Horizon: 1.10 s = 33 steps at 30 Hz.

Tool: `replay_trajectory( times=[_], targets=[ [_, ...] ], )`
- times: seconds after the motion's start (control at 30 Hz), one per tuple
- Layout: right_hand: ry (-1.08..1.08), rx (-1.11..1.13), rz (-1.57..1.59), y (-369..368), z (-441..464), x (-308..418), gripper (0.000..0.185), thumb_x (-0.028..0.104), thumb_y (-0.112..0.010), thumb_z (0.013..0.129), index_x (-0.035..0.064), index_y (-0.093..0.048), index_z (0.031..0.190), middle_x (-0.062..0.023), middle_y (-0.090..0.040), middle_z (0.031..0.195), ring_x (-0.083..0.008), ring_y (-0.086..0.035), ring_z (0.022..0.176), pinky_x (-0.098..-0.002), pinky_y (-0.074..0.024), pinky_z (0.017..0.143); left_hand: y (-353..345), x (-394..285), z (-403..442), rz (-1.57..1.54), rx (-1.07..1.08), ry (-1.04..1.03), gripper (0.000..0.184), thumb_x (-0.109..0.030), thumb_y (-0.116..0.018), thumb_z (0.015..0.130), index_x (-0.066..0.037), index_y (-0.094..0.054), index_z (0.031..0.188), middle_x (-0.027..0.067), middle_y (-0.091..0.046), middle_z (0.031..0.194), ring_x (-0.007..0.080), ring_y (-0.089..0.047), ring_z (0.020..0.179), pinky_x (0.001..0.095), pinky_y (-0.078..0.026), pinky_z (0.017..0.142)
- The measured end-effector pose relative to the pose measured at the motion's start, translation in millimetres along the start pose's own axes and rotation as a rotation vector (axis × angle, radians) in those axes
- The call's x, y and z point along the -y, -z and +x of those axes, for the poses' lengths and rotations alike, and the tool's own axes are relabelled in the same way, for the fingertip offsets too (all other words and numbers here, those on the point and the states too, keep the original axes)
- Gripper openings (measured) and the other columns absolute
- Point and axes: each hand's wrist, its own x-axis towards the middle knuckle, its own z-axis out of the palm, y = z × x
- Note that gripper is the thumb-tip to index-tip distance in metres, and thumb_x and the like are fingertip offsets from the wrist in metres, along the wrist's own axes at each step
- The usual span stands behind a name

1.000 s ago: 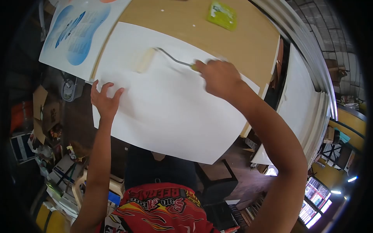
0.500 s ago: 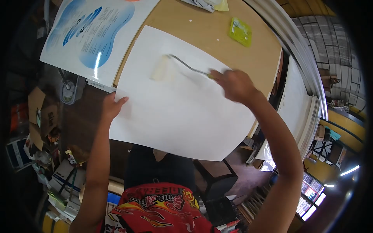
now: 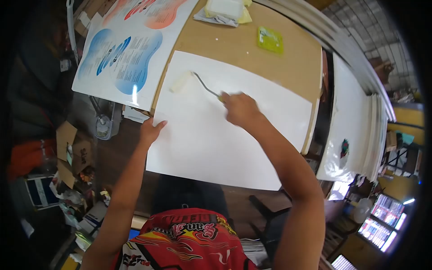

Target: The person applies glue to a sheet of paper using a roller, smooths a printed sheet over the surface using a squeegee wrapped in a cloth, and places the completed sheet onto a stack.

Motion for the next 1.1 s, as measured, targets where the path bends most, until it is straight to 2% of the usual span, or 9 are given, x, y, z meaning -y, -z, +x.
replay_trajectory(
  times=[0.03, 0.17, 0.23, 0.27, 0.3, 0.37, 0.53, 0.73, 1.1],
  targets=[
    [0.018, -0.068, 0.039, -10, 12, 11, 0.027, 0.010, -0.058, 0.087, 0.0023, -0.066, 0.111, -0.0188, -0.067, 0.077, -0.0333, -0.067, 0.070, -0.0450, -0.0556, 0.063, -5, 13, 6, 0.002, 0.018, -0.013, 0.045, -0.035, -0.078, 0.084, 0.002, -0.067, 0.108, 0.0205, -0.072, 0.102, 0.0336, -0.069, 0.094, 0.0396, -0.054, 0.083],
    [-0.421, 0.422, 0.787, 11, -9, 38, 0.019, 0.014, -0.056, 0.091, -0.0021, -0.063, 0.082, -0.0119, -0.060, 0.060, -0.0194, -0.060, 0.043, -0.0324, -0.0458, 0.034, 1, 40, 12, -0.314, 0.268, 0.075, 0.038, -0.021, -0.073, 0.090, 0.004, -0.064, 0.116, 0.0141, -0.072, 0.108, 0.0244, -0.069, 0.094, 0.0363, -0.054, 0.085],
    [-0.462, 0.264, 1.165, -38, -41, 51, 0.021, 0.021, -0.059, 0.096, 0.0012, -0.064, 0.092, -0.0040, -0.056, 0.063, -0.0121, -0.056, 0.045, -0.0289, -0.0418, 0.033, 9, 46, 16, -0.518, 0.433, 0.135, 0.034, -0.014, -0.067, 0.095, 0.003, -0.060, 0.123, 0.0113, -0.070, 0.114, 0.0195, -0.067, 0.099, 0.0331, -0.054, 0.087],
    [-0.596, 0.246, 1.280, -43, -53, 75, 0.028, 0.024, -0.058, 0.098, 0.0029, -0.064, 0.116, -0.0022, -0.054, 0.069, -0.0103, -0.053, 0.045, -0.0274, -0.0410, 0.034, 11, 51, 17, -0.616, 0.524, 0.174, 0.033, -0.010, -0.063, 0.097, 0.003, -0.059, 0.127, 0.0098, -0.068, 0.116, 0.0171, -0.066, 0.102, 0.0315, -0.054, 0.088],
    [-0.674, 0.180, 1.388, -63, -64, 97, 0.051, 0.024, -0.056, 0.101, 0.0099, -0.045, 0.149, -0.0012, -0.053, 0.073, -0.0094, -0.050, 0.046, -0.0254, -0.0426, 0.039, 12, 55, 21, -0.663, 0.569, 0.193, 0.031, -0.009, -0.062, 0.097, 0.003, -0.060, 0.126, 0.0098, -0.068, 0.116, 0.0176, -0.066, 0.101, 0.0328, -0.054, 0.089],
    [-0.715, 0.071, 1.606, -75, -76, 145, 0.050, 0.021, -0.050, 0.105, 0.0109, -0.039, 0.153, -0.0016, -0.049, 0.073, -0.0080, -0.049, 0.047, -0.0254, -0.0407, 0.039, 10, 59, 27, -0.770, 0.663, 0.245, 0.029, -0.008, -0.061, 0.098, 0.003, -0.061, 0.124, 0.0097, -0.068, 0.115, 0.0186, -0.066, 0.099, 0.0353, -0.053, 0.089],
    [-0.797, -0.226, 1.325, -114, -95, 252, 0.049, 0.009, -0.048, 0.104, 0.0047, -0.038, 0.152, 0.0044, -0.048, 0.075, -0.0030, -0.043, 0.056, -0.0193, -0.0369, 0.049, 17, 61, 35, -0.852, 0.880, 0.390, 0.031, -0.010, -0.058, 0.099, 0.007, -0.058, 0.126, 0.0133, -0.065, 0.121, 0.0174, -0.063, 0.107, 0.0337, -0.050, 0.096],
    [-0.923, -0.191, 1.198, -102, -78, 319, 0.052, 0.009, -0.051, 0.102, 0.0027, -0.037, 0.152, 0.0054, -0.048, 0.071, -0.0026, -0.041, 0.062, -0.0190, -0.0391, 0.057, 18, 59, 41, -0.874, 0.995, 0.397, 0.029, -0.012, -0.055, 0.101, 0.006, -0.056, 0.125, 0.0121, -0.066, 0.118, 0.0165, -0.062, 0.105, 0.0323, -0.050, 0.094],
    [-1.194, -0.336, 1.457, -81, -58, 345, 0.050, 0.012, -0.048, 0.104, 0.0038, -0.037, 0.153, 0.0025, -0.052, 0.069, -0.0027, -0.043, 0.050, -0.0194, -0.0367, 0.046, 25, 56, 44, -0.810, 1.082, 0.453, 0.030, -0.011, -0.052, 0.103, 0.004, -0.054, 0.129, 0.0113, -0.064, 0.126, 0.0153, -0.060, 0.113, 0.0320, -0.047, 0.100]
  ],
)
